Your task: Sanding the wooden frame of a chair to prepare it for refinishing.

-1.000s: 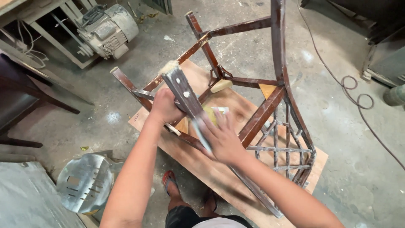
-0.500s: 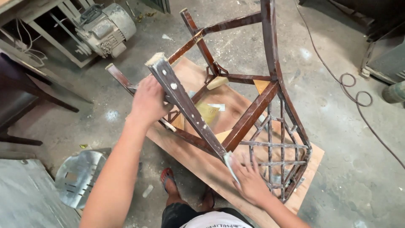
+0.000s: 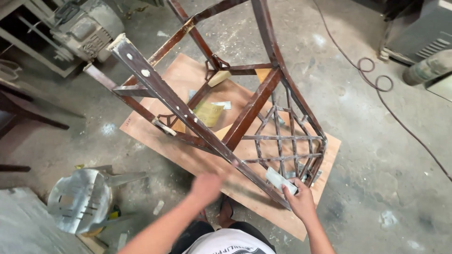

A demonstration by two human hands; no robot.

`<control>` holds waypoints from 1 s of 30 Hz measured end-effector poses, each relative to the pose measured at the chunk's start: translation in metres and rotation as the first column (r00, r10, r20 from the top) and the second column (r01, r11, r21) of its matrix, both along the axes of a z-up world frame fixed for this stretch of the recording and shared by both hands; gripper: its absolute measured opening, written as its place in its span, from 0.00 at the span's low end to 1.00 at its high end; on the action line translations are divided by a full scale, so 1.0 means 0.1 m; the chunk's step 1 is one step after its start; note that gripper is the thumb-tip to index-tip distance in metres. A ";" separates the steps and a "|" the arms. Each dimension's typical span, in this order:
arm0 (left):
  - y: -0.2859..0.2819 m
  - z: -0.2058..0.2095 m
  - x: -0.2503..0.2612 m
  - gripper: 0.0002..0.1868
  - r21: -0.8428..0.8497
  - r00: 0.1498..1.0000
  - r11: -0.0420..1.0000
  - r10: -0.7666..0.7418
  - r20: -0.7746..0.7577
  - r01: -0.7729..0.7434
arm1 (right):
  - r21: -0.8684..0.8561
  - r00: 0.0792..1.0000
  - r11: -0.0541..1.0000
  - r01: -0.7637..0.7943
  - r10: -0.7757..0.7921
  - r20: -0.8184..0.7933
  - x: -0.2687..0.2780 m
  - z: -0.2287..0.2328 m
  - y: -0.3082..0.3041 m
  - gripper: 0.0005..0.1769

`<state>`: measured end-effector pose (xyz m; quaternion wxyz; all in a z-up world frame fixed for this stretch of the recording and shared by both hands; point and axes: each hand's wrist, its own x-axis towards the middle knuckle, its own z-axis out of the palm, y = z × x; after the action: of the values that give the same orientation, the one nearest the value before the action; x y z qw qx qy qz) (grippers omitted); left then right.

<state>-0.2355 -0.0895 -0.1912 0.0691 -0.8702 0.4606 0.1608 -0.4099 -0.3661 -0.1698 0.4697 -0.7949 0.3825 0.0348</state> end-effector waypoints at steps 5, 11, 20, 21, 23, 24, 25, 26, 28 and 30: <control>-0.13 0.60 -0.56 0.42 -0.138 0.728 0.955 0.104 -0.677 -0.264 | 0.194 0.973 0.958 0.212 -0.226 0.049 -0.22 0.04 0.38 0.05; -0.07 0.64 -0.98 0.24 -0.164 0.259 0.628 0.062 -0.964 -0.761 | 0.512 0.859 0.825 0.238 -0.425 0.285 -0.42 -0.06 1.18 0.07; 0.44 0.42 -1.34 0.08 -0.360 0.513 0.531 0.172 -0.841 -0.767 | -0.038 0.814 0.981 0.192 -0.137 0.564 -0.94 0.09 1.43 0.20; 0.43 0.54 -1.36 0.05 -0.357 0.551 0.576 0.201 -0.810 -0.735 | -0.096 0.799 0.988 0.123 -0.041 0.600 -0.95 0.12 1.41 0.19; 0.41 0.35 -1.54 0.03 -0.407 0.601 0.618 0.135 -0.788 -0.673 | 0.040 0.910 0.989 -0.140 0.112 0.400 -1.01 0.21 1.37 0.28; 0.39 0.25 -1.65 0.03 -0.447 0.637 0.648 0.078 -0.767 -0.616 | 0.236 0.926 0.902 -0.362 0.318 0.204 -1.05 0.26 1.34 0.56; 0.37 0.25 -1.74 0.03 -0.445 0.637 0.652 0.078 -0.767 -0.614 | 0.239 0.927 0.902 -0.359 0.315 0.205 -1.11 0.29 1.32 0.56; 0.34 0.25 -1.84 0.03 -0.380 0.594 0.662 0.124 -0.795 -0.647 | 0.255 0.937 0.906 -0.338 0.298 0.181 -1.17 0.32 1.30 0.61; 0.18 0.20 -2.01 0.04 -0.317 0.550 0.660 0.176 -0.817 -0.681 | 0.268 0.942 0.906 -0.327 0.293 0.162 -1.26 0.28 1.16 0.66; 0.00 0.09 -2.25 0.03 -0.327 0.556 0.614 0.224 -0.801 -0.718 | 0.211 0.987 0.976 -0.062 0.029 0.158 -1.43 0.12 1.00 0.41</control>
<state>-0.4605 -0.0893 -0.1820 -0.4499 -0.8070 0.2048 0.3232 -0.5532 -0.2657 -0.1581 0.5801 -0.7483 0.3208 0.0254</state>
